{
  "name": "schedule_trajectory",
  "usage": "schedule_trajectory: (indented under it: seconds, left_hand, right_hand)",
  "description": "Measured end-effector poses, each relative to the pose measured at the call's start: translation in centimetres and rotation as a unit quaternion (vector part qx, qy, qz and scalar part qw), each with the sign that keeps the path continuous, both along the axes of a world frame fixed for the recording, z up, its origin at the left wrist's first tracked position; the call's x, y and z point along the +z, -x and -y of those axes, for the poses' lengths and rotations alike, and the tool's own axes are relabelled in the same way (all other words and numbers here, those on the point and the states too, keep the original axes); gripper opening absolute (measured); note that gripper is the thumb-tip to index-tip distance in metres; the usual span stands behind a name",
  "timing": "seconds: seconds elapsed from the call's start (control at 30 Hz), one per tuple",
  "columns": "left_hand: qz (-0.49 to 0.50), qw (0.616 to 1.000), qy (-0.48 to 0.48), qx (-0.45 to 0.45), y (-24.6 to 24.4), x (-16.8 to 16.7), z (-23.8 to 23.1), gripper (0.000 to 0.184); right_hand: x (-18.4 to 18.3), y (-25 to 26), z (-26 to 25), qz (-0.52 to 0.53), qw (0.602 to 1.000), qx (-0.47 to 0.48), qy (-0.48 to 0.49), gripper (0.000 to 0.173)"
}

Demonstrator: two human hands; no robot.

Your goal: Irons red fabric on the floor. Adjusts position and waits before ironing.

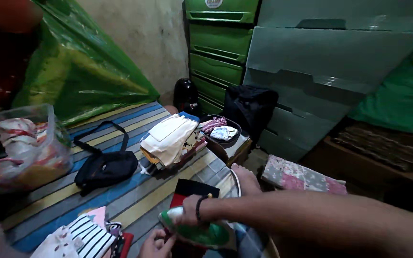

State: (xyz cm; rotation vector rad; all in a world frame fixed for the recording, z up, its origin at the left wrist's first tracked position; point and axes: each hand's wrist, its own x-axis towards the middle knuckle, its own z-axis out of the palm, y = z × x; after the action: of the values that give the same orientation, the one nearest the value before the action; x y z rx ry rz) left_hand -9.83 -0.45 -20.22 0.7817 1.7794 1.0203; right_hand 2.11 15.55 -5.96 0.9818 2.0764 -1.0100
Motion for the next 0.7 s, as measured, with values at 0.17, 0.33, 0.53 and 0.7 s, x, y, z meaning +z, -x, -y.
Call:
schedule_trajectory:
  seconds: [0.17,0.33,0.53,0.7]
  left_hand:
    - [0.024,0.998,0.039,0.041,-0.4,0.7,-0.5,0.032]
    - [0.023,0.998,0.048,0.043,-0.4,0.5,-0.7,0.027]
    - [0.026,0.998,0.034,0.043,-0.1,0.3,-0.8,0.022]
    - [0.019,0.995,0.035,0.091,0.0,0.0,-1.1,0.019]
  right_hand:
    - [-2.6,-3.6,-4.4,-0.073,0.975,-0.064,0.200,0.037]
    - [-2.0,-3.6,-4.6,-0.046,0.993,-0.042,0.102,0.042]
    - [-2.0,-1.9,-6.7,-0.042,0.994,-0.080,-0.054,0.056]
    - [-2.1,-0.6,-6.0,-0.062,0.987,-0.134,-0.057,0.057]
